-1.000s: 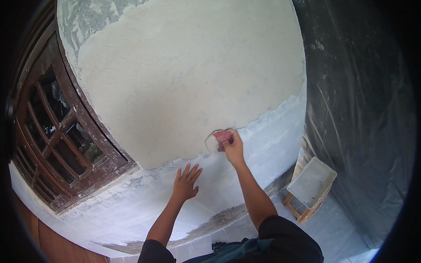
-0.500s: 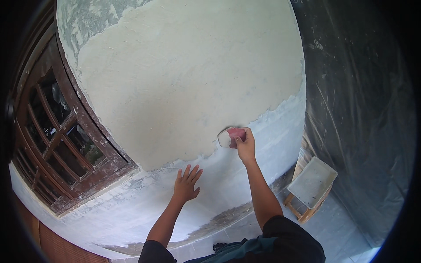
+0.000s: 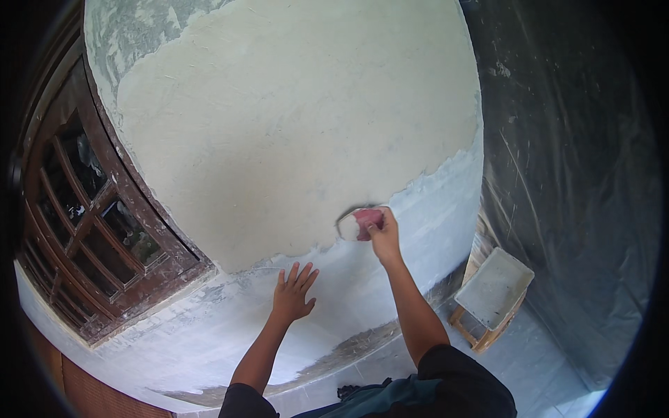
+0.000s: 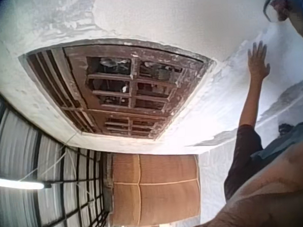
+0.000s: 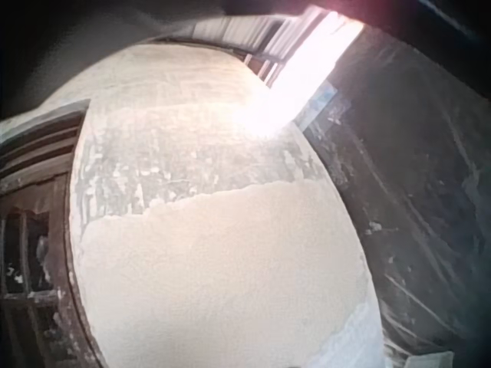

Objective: The person applies wall filler from a tray onto an interior wall surface using a putty knife and a plaster hawk, smoothing it over the wall.

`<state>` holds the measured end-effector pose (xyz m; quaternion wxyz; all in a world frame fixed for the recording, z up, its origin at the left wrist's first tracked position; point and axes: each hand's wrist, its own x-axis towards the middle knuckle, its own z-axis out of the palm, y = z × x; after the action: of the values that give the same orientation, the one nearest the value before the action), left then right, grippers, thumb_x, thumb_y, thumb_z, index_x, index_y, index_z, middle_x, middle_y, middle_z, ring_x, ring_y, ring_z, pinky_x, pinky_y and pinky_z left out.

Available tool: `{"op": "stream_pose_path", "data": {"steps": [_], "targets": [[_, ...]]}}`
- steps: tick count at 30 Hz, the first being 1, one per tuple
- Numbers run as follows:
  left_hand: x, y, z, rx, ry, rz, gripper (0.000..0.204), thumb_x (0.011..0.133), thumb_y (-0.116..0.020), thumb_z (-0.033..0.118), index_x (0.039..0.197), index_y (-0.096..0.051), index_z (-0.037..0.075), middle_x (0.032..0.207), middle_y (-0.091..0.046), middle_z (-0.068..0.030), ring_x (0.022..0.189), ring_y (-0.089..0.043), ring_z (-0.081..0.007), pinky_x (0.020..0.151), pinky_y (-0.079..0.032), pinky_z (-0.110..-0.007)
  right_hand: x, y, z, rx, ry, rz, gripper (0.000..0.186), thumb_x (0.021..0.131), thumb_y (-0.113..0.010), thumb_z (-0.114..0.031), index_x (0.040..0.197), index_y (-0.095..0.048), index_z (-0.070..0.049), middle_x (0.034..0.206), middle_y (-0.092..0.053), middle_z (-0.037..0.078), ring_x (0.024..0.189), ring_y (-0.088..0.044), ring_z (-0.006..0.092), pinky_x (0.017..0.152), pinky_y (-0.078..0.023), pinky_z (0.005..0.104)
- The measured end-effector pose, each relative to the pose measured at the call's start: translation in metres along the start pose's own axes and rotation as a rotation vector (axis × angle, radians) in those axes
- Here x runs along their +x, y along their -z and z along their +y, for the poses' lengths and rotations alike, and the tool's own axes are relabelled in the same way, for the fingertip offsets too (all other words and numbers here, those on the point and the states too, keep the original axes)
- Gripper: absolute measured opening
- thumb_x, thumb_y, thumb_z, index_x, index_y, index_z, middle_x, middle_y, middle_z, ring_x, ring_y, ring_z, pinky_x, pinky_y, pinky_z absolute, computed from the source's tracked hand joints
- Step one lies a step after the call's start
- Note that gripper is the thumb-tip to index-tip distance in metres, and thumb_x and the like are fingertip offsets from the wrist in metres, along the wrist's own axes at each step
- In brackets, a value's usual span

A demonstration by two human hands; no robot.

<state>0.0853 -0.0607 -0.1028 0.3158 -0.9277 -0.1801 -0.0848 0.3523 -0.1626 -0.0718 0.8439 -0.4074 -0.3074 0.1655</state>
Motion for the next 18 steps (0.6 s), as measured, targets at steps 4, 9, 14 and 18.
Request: {"op": "stream_pose_path", "data": {"steps": [4,9,14,18], "targets": [[0.002,0.012,0.001,-0.013,0.014,-0.073,0.086,0.075,-0.062,0.048,0.148,-0.022,0.027,0.156,-0.012,0.0031,0.144,-0.006,-0.0222,0.112,-0.008,-0.050,0.001,-0.014,0.005,-0.173,0.075,-0.079,0.025,0.083,-0.054,0.008,0.106,-0.052,-0.001,0.096,-0.060,0.007,0.086,-0.059,0.0135,0.077,-0.049,0.0268],[-0.001,0.011,-0.001,-0.023,0.032,-0.073,0.084,0.077,-0.060,0.047,0.149,-0.020,0.026,0.156,-0.011,0.0045,0.143,-0.007,-0.0198,0.112,-0.013,-0.049,0.007,0.009,-0.001,0.017,-0.065,0.094,0.025,0.085,-0.052,0.008,0.107,-0.051,-0.003,0.099,-0.061,0.006,0.090,-0.058,0.0130,0.079,-0.048,0.0262],[0.001,0.007,0.001,-0.036,0.016,-0.052,0.086,0.073,-0.064,0.047,0.147,-0.025,0.027,0.155,-0.015,0.0018,0.143,-0.009,-0.0241,0.112,-0.008,-0.053,-0.002,-0.010,0.012,-0.141,0.070,-0.085,0.026,0.083,-0.053,0.009,0.107,-0.052,-0.002,0.097,-0.060,0.007,0.090,-0.058,0.0136,0.080,-0.047,0.0263],[0.001,0.009,0.002,-0.021,0.006,-0.035,0.086,0.073,-0.064,0.047,0.147,-0.024,0.027,0.155,-0.014,0.0019,0.143,-0.010,-0.0242,0.112,-0.008,-0.053,0.011,-0.002,0.014,-0.145,0.048,-0.003,0.024,0.085,-0.053,0.007,0.108,-0.052,-0.002,0.097,-0.060,0.007,0.088,-0.059,0.0131,0.077,-0.048,0.0257]]}}
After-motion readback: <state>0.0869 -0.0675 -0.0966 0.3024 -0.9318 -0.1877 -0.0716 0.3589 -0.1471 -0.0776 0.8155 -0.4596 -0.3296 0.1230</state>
